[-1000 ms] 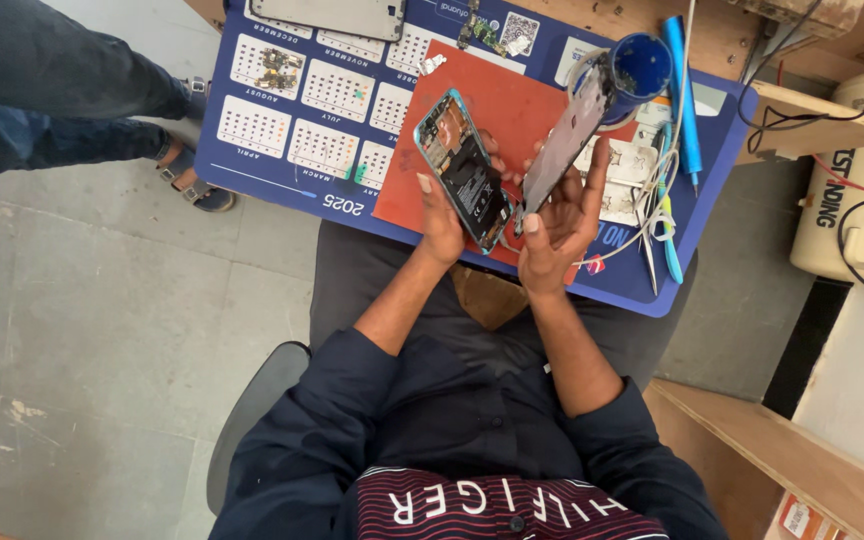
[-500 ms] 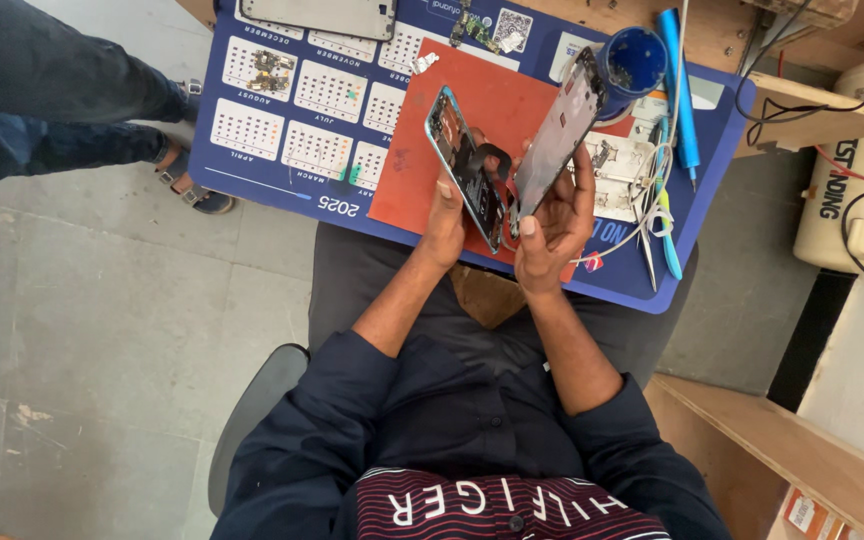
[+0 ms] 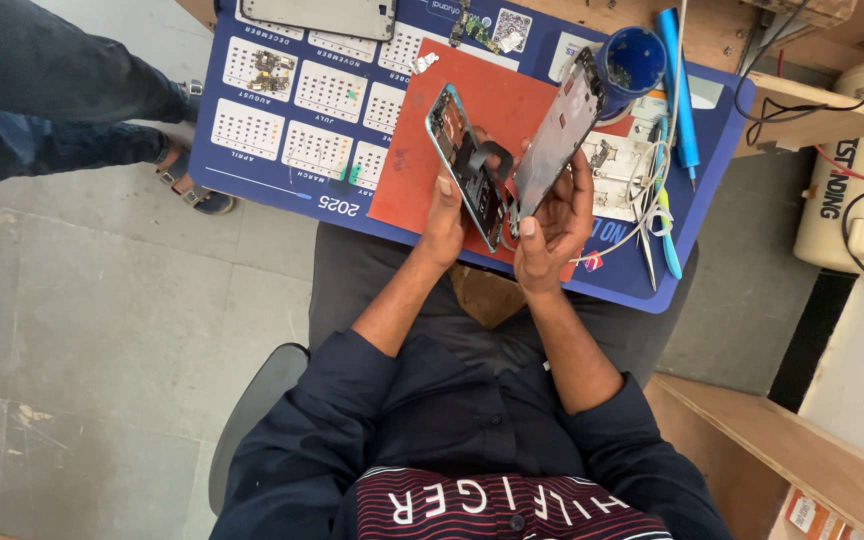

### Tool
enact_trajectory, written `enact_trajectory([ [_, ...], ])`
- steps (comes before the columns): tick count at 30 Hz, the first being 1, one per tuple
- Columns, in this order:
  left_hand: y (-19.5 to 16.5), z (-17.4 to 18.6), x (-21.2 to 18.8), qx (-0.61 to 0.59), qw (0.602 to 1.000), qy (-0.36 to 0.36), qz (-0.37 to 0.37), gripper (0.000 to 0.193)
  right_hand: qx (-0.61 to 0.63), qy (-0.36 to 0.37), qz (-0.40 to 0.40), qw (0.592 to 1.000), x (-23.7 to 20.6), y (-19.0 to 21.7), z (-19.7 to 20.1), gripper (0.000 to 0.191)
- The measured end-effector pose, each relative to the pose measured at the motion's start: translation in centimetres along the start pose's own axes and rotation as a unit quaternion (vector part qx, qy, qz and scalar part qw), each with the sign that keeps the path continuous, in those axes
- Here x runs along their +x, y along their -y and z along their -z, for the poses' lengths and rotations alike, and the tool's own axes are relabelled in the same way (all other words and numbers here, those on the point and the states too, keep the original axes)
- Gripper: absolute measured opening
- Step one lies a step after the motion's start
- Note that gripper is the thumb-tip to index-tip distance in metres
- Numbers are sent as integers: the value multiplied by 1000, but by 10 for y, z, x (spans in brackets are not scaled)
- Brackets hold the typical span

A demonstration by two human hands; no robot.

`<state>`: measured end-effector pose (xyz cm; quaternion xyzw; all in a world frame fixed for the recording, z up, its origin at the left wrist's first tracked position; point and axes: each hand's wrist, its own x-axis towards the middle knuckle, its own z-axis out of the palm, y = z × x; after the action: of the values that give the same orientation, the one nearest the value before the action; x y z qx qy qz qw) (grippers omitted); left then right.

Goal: The person disassembles a smartphone, removes the battery, and uses a blue pen-like tool to clean the internal components. They then reassemble the phone, connect a charging cable, and test the device by turning it on and off.

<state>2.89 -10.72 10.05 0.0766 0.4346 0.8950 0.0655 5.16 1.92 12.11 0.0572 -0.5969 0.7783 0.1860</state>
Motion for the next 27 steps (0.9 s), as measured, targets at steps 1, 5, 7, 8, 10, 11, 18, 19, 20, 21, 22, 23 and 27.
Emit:
enact_trajectory([
  [1,0,1,0,-23,1000,1,19,86,1,0,7,1000,0,0,0,96],
  [5,-1,12,0,-20,1000,-6,1,76,25,-13,2,1000,1,5,1,97],
  [7,-9,18,1,101,988,-112,-19,65,23,-3,-4,1000,1,10,2,98],
  [8,-16,20,0,162,973,-165,-27,60,23,1,-10,1000,1,12,3,98],
  [10,-37,23,-1,243,958,-144,-49,49,27,10,-22,999,1,14,3,99],
  [11,-49,24,-1,283,948,-134,-61,43,28,10,-28,999,1,14,2,99],
  [18,-120,11,-4,573,785,-202,124,25,-29,46,-41,998,0,13,-3,96],
  [19,-124,10,-4,621,755,-196,76,20,-47,54,-41,997,0,13,-3,96],
  [20,-126,10,-3,667,721,-188,28,16,-54,60,-45,996,0,13,-3,95],
  [21,-127,12,-2,682,715,-157,-13,15,-61,66,-49,995,0,13,-3,95],
  [22,-127,15,0,695,707,-125,-54,13,-68,70,-51,994,0,13,-4,94],
  [23,-126,18,3,705,697,-90,-95,12,-71,71,-52,994,1,13,-4,94],
  [27,-122,34,19,732,657,73,-166,9,-79,72,-61,992,3,15,-7,95],
])
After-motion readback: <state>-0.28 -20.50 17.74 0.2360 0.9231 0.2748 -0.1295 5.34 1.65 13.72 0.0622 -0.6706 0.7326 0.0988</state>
